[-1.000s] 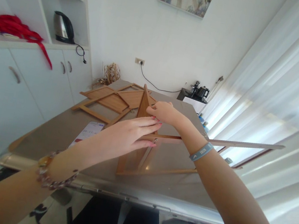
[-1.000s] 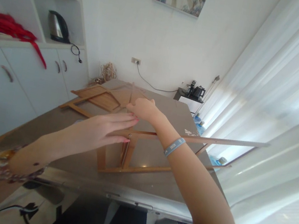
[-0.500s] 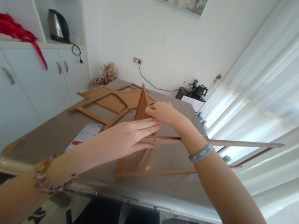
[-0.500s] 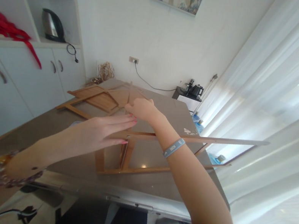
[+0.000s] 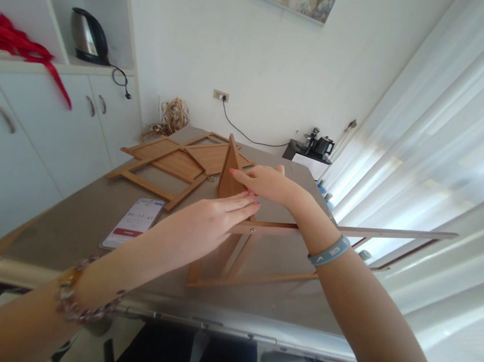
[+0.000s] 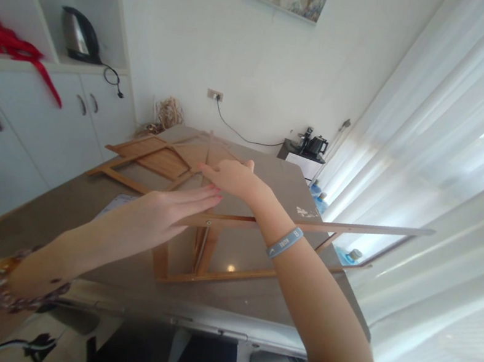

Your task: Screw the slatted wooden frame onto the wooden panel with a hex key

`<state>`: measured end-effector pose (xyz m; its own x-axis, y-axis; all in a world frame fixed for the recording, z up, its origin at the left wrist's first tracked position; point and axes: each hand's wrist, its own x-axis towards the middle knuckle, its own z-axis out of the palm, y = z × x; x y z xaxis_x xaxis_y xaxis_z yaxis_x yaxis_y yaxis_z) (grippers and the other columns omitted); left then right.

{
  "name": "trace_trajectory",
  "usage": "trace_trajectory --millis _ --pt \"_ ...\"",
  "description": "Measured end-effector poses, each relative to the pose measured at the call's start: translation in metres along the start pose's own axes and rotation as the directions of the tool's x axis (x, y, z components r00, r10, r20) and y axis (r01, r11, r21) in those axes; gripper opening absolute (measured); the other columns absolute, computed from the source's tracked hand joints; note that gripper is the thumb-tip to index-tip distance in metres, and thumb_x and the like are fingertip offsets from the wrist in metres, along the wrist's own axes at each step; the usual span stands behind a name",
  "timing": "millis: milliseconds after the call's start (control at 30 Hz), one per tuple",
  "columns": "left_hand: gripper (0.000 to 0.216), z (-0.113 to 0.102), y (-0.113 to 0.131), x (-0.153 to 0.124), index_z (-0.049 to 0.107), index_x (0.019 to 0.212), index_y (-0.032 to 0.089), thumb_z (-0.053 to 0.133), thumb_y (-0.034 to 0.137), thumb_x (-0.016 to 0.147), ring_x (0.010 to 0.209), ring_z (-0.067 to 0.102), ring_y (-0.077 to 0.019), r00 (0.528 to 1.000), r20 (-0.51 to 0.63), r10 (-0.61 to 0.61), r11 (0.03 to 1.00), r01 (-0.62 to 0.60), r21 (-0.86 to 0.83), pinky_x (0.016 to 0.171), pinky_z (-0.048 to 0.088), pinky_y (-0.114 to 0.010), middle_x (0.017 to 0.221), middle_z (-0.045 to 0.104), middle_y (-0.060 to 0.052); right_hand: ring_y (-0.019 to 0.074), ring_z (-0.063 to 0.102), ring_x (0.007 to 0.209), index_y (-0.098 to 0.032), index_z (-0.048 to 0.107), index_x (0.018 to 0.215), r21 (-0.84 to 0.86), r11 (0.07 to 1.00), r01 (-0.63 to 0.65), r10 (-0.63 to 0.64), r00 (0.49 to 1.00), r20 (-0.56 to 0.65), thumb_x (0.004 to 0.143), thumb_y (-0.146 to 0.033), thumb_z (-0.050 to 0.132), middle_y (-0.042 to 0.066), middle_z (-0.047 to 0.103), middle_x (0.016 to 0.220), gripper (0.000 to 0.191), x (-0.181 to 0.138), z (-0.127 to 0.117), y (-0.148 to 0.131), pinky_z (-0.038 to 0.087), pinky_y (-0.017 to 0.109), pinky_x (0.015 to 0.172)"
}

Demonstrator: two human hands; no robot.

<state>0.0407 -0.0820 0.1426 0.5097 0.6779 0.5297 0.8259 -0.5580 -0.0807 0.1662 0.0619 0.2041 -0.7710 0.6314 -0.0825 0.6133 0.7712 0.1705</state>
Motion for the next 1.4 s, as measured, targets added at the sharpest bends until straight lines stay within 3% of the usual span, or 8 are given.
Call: trace_trajectory --millis 133,367,600,733,900,1067,1267,1400 --pt "0.054 0.0 0.0 0.0 0.051 0.137 0.007 0.038 -0.002 0.086 0.14 0.043 -0.0127 1.0 0.005 -0.001 1.0 0.001 -0.003 0.121 0.029 -0.025 0.149 0.049 -0.008 0.0275 0.062 0.092 -0.021 0.067 0.095 0.255 0.962 -0.101 0.124 0.989 -0.077 0.097 -0.066 0.021 0.008 0.069 0.088 0.064 -0.008 -0.006 0.002 0.032 0.051 0.097" --pt "0.053 -0.001 0.0 0.002 0.051 0.136 0.006 0.041 -0.003 0.085 0.138 0.046 -0.0141 1.0 -0.011 0.018 1.0 -0.018 -0.004 0.12 0.034 -0.027 0.147 0.05 -0.01 0.0238 0.06 0.093 -0.026 0.064 0.102 0.357 0.933 -0.049 0.158 0.945 -0.285 0.101 -0.05 0.024 0.003 0.067 0.091 0.047 -0.043 -0.01 -0.001 0.029 0.047 0.095" --pt "0.051 -0.001 0.001 0.006 0.055 0.132 0.007 0.042 -0.004 0.084 0.133 0.053 -0.0158 0.999 -0.041 0.024 1.0 -0.024 -0.007 0.115 0.041 -0.03 0.142 0.056 -0.012 0.0151 0.055 0.069 -0.029 0.063 0.112 0.49 0.872 0.001 0.226 0.887 -0.403 0.098 -0.042 0.038 -0.007 0.056 0.058 0.032 -0.055 0.01 -0.011 0.023 0.044 0.094" --pt "0.051 0.002 0.0 0.004 0.054 0.133 0.006 0.04 -0.004 0.085 0.136 0.049 -0.0154 0.999 -0.051 0.012 0.999 -0.013 -0.034 0.118 0.038 -0.029 0.144 0.054 -0.012 0.0179 0.057 0.081 -0.027 0.055 0.124 0.559 0.828 0.044 0.271 0.842 -0.467 0.098 -0.034 0.034 -0.004 0.059 0.069 0.035 -0.057 0.011 -0.013 0.024 0.046 0.099" --pt "0.052 0.003 -0.001 0.001 0.051 0.137 0.004 0.04 -0.004 0.086 0.14 0.043 -0.0159 0.999 -0.032 0.034 0.999 -0.034 0.004 0.121 0.031 -0.029 0.148 0.049 -0.012 0.0224 0.05 0.109 -0.025 0.045 0.14 0.473 0.873 0.12 0.263 0.7 -0.664 0.099 -0.025 0.023 0.006 0.056 0.107 0.047 -0.078 0.008 -0.011 0.035 0.044 0.1" --pt "0.055 0.003 -0.002 0.001 0.049 0.139 0.006 0.038 -0.004 0.086 0.141 0.041 -0.0143 0.999 -0.012 0.033 0.999 -0.033 0.014 0.121 0.031 -0.028 0.15 0.046 -0.01 0.0211 0.053 0.091 -0.027 0.044 0.143 0.424 0.897 0.126 0.284 0.573 -0.769 0.104 -0.031 0.023 0.005 0.051 0.092 0.044 -0.118 0.029 -0.021 0.045 0.04 0.086" --pt "0.057 0.007 -0.004 0.001 0.049 0.14 0.008 0.036 -0.004 0.085 0.141 0.041 -0.012 1.0 -0.02 0.016 0.999 -0.017 -0.038 0.121 0.031 -0.027 0.151 0.046 -0.008 0.018 0.051 0.079 -0.023 0.055 0.093 0.494 0.862 0.117 0.459 0.237 -0.856 0.102 -0.023 0.035 0.003 0.051 0.083 0.022 -0.137 0.083 -0.051 0.042 0.034 0.072" --pt "0.057 0.009 -0.004 -0.001 0.047 0.14 0.008 0.038 -0.003 0.085 0.144 0.035 -0.0104 0.999 -0.033 0.031 0.998 -0.033 -0.062 0.123 0.025 -0.024 0.152 0.044 -0.007 0.0179 0.051 0.079 -0.023 0.05 0.091 0.416 0.892 0.174 0.373 0.235 -0.898 0.097 -0.017 0.042 0.002 0.052 0.084 0.011 -0.136 0.111 -0.066 0.043 0.033 0.07"
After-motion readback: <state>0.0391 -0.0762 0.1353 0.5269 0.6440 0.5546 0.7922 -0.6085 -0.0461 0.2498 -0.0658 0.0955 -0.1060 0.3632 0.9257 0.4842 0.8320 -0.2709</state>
